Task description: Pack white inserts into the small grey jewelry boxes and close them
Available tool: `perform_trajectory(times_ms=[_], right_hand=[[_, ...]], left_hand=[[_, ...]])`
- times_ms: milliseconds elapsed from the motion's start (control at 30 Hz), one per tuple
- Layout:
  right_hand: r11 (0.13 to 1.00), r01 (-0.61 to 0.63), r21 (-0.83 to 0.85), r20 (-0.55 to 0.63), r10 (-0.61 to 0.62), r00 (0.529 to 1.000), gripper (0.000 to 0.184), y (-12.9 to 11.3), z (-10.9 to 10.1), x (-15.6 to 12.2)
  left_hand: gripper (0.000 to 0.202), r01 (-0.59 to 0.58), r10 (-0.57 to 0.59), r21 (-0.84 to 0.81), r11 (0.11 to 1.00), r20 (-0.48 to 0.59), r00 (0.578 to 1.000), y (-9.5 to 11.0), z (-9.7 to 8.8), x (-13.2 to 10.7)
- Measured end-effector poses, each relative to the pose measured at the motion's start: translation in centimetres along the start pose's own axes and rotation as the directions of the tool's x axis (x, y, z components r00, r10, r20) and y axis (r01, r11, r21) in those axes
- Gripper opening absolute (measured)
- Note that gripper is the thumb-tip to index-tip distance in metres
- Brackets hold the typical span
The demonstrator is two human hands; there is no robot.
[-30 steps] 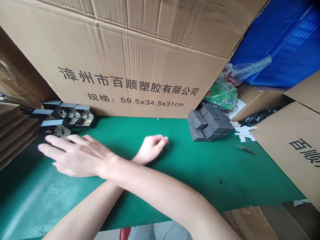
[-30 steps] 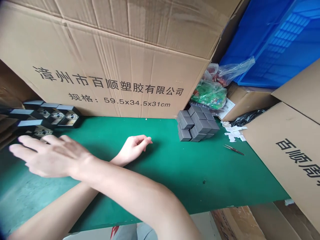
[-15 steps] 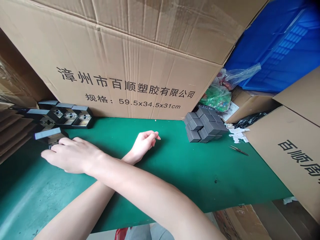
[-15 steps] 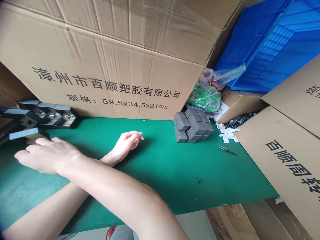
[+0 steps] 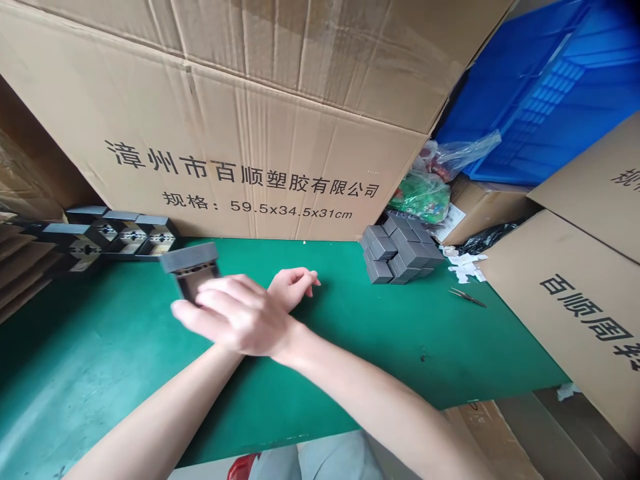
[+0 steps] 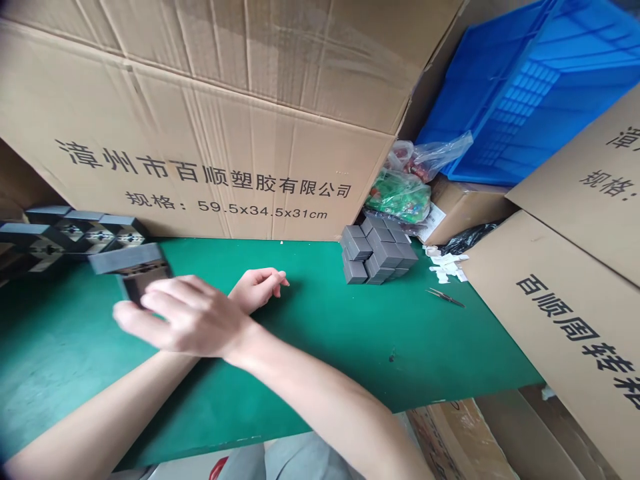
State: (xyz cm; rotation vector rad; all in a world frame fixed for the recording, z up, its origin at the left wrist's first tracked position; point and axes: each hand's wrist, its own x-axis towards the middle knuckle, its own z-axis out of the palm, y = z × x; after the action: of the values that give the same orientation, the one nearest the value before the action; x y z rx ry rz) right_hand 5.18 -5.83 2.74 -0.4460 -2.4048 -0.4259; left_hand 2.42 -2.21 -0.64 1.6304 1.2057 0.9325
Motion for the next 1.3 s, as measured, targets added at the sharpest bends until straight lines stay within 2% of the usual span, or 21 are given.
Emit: perform_trajectory(times_ms=[167,267,333,433,500,567,633,733,833,967,1067,1100,1167,1200,1233,1267,1300], right_hand=[[0.991,-0.121,-0.065,-0.077,0.116,0.990,0.025,3.2,-2.3,-8.0],[0.979,-0.192,-0.073,-0.131,0.182,0.975,0.030,4.1,-3.5,-11.6],[0.968,-0.238,-0.074,-0.158,0.224,0.962,0.031,4.3,-3.7,-13.1],[0.948,-0.316,-0.027,-0.168,0.307,0.937,0.034,4.1,-3.4,-14.0],[0.928,-0.373,0.031,-0.153,0.373,0.915,0.036,4.0,-3.0,-14.1],[0.905,-0.413,0.099,-0.133,0.424,0.896,0.038,3.9,-2.8,-14.0],[0.881,-0.444,0.161,-0.127,0.465,0.876,0.038,4.0,-2.9,-14.0],[0.854,-0.475,0.214,-0.149,0.509,0.848,0.035,4.4,-3.1,-14.1],[0.847,-0.477,0.236,-0.124,0.513,0.849,0.032,4.6,-3.4,-14.0],[0.855,-0.464,0.231,-0.102,0.496,0.862,0.033,4.4,-4.3,-14.3],[0.901,-0.401,0.165,-0.207,0.429,0.879,0.037,4.8,-6.3,-16.3],[0.910,-0.396,0.125,-0.265,0.415,0.870,0.038,5.2,-7.3,-17.5],[0.887,-0.462,0.006,-0.345,0.435,0.832,0.036,6.7,-9.9,-20.7],[0.842,-0.535,-0.061,-0.384,0.475,0.792,0.031,7.7,-11.4,-22.5],[0.766,-0.632,-0.118,-0.420,0.538,0.731,0.025,8.9,-13.0,-24.5],[0.641,-0.751,-0.156,-0.463,0.624,0.629,0.023,10.3,-14.6,-26.4],[0.457,-0.873,-0.172,-0.517,0.712,0.475,0.024,11.7,-16.2,-28.3]], left_hand=[[0.046,-0.003,-0.001,-0.047,0.999,-0.081,0.997,-0.7,-0.6,0.0],[0.029,-0.048,0.038,-0.153,0.987,-0.068,0.997,-0.5,-0.7,-0.1],[0.026,-0.057,0.048,-0.216,0.975,-0.048,0.998,-0.1,-0.7,-0.1],[0.028,-0.013,0.023,-0.293,0.956,0.030,0.999,0.5,-0.5,-0.2],[0.024,0.069,-0.042,-0.383,0.921,0.078,0.996,0.7,-0.4,-0.3],[0.024,0.167,-0.135,-0.507,0.846,0.099,0.986,0.8,-0.3,-0.3],[0.032,0.234,-0.198,-0.593,0.770,0.127,0.972,0.8,-0.4,-0.2],[0.045,0.290,-0.205,-0.619,0.730,0.206,0.957,0.8,-0.6,-0.1],[0.049,0.280,-0.150,-0.601,0.748,0.258,0.955,0.8,-1.0,-0.2],[0.047,0.238,-0.111,-0.583,0.777,0.244,0.963,0.6,-1.2,-0.1],[0.051,0.264,-0.184,-0.629,0.731,0.191,0.964,0.5,-1.3,0.3],[0.053,0.276,-0.219,-0.633,0.724,0.168,0.961,0.6,-1.3,0.4],[0.055,0.320,-0.275,-0.636,0.702,0.171,0.946,0.8,-1.3,0.5],[0.054,0.328,-0.297,-0.641,0.693,0.161,0.941,1.0,-1.3,0.6],[0.052,0.338,-0.317,-0.644,0.686,0.153,0.936,1.1,-1.3,0.6],[0.051,0.342,-0.331,-0.646,0.683,0.143,0.933,1.3,-1.3,0.6],[0.050,0.342,-0.340,-0.647,0.681,0.135,0.931,1.4,-1.3,0.6]])
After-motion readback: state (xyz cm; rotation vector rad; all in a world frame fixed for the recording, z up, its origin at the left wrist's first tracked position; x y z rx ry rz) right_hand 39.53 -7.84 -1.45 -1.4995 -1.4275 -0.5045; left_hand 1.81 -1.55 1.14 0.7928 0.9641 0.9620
